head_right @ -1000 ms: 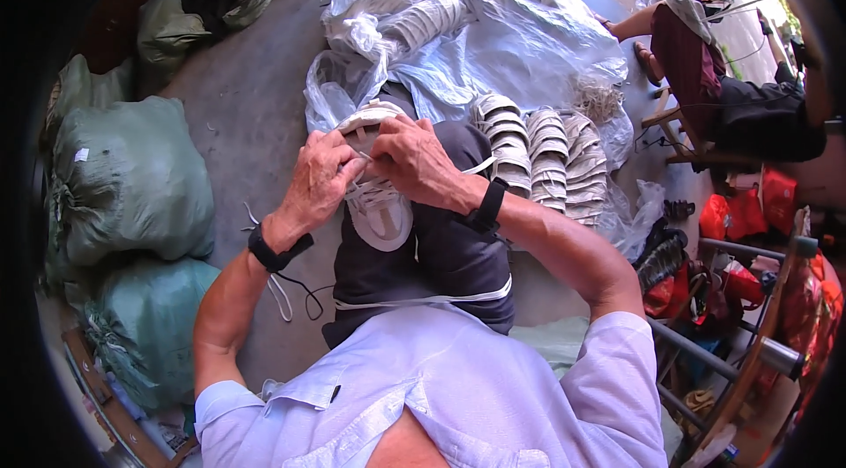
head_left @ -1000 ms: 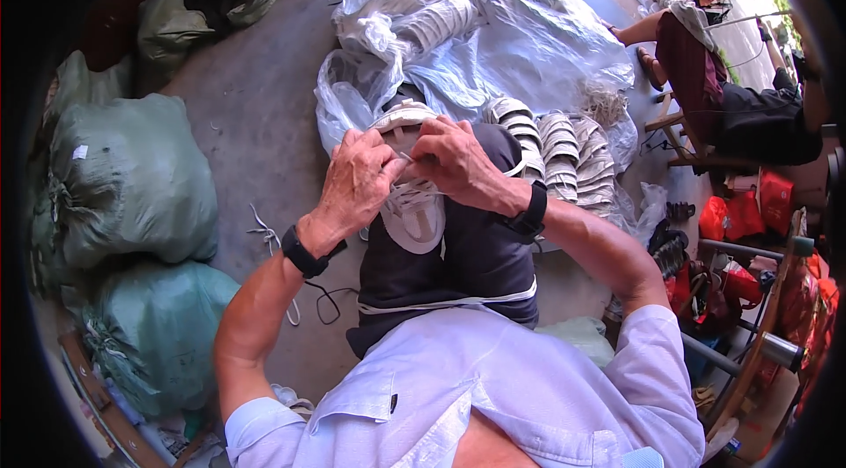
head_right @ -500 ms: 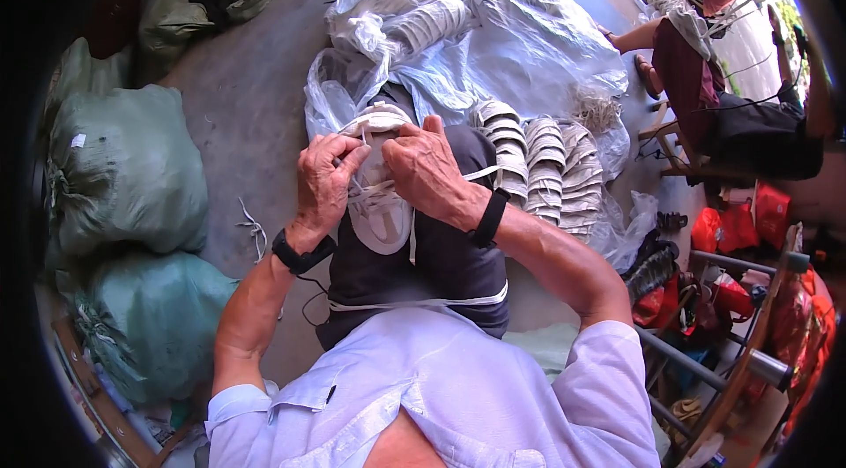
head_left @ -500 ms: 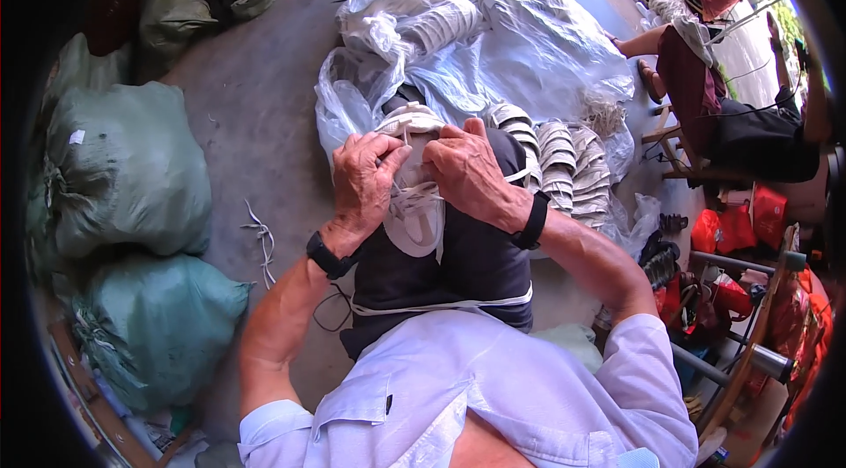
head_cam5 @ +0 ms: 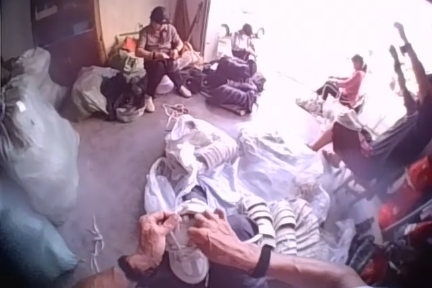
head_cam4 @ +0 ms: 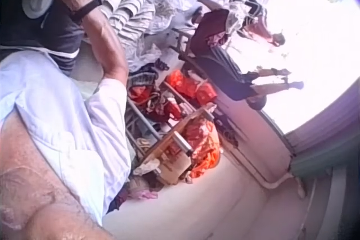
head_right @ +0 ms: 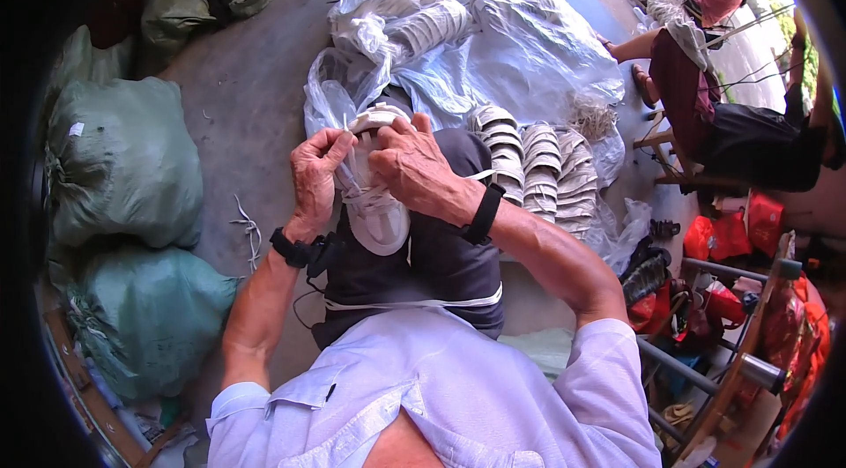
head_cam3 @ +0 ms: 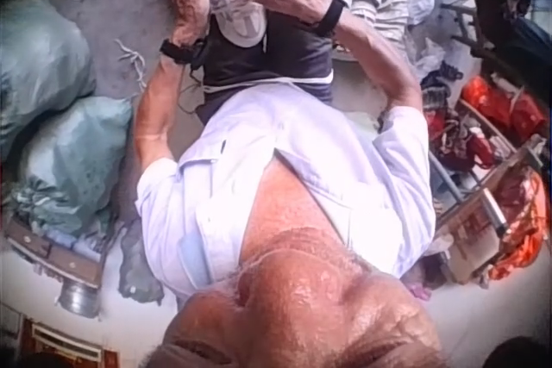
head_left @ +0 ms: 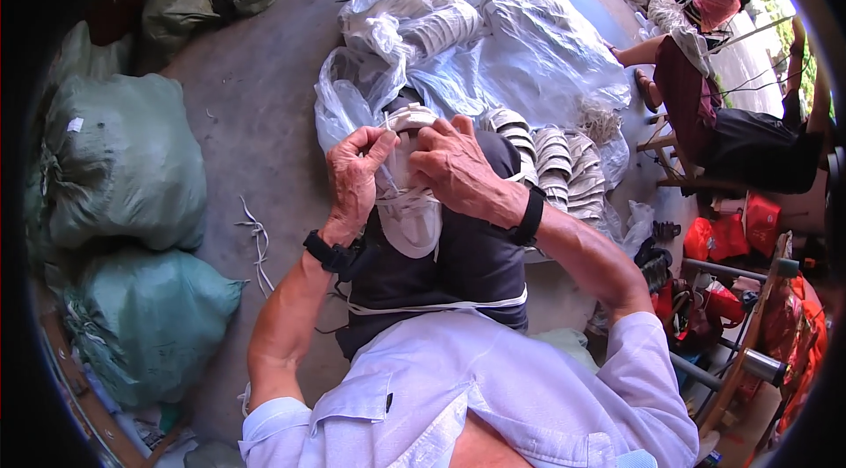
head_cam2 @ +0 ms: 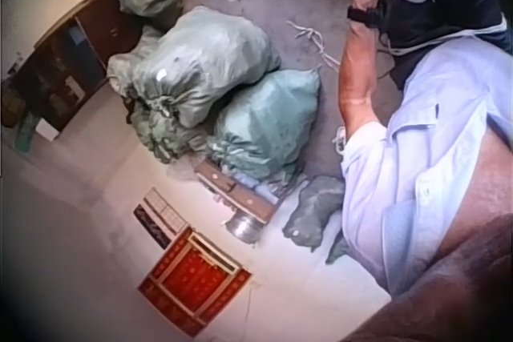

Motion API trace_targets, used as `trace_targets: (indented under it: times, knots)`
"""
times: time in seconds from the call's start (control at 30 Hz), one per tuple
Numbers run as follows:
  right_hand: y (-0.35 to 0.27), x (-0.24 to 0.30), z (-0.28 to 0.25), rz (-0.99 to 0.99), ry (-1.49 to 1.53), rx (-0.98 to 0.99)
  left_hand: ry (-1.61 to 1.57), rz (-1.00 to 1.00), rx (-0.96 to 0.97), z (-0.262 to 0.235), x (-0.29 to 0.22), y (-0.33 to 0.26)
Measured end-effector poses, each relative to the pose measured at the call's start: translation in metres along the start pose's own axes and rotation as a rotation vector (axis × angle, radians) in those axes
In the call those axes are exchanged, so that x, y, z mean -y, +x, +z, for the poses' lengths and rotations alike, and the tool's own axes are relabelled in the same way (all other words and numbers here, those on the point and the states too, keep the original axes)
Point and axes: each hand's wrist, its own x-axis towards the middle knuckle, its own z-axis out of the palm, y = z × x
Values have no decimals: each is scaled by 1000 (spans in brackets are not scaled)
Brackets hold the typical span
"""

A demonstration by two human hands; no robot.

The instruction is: The recorder is lacing a white shoe while sitting in a workshop with other workers.

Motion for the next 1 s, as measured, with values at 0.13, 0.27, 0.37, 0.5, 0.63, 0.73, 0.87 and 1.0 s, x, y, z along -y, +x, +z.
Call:
trace_targets:
  times: [0.13,0.27,0.37,0.5,0.63,0.73,0.87,1.0]
  knots:
    - [-8,8,-6,18,-154,39,-39,-25,65,-6,-2,-1]
    - [-4,13,-10,89,-124,246,-90,-47,95,-8,-4,-2]
    - [-3,13,4,72,-152,157,-95,-75,110,-8,-4,1]
    - [-7,10,8,17,-111,-21,-127,-70,140,-9,-4,3]
    - [-11,13,-2,84,-175,97,-165,-76,142,-7,-8,0]
    - [-2,15,12,99,-102,49,-203,-75,143,-7,-7,2]
    - [0,23,1,64,-127,-90,-243,-125,168,-7,-10,1]
    - [7,20,21,-83,-216,-58,-312,-140,131,-8,-8,2]
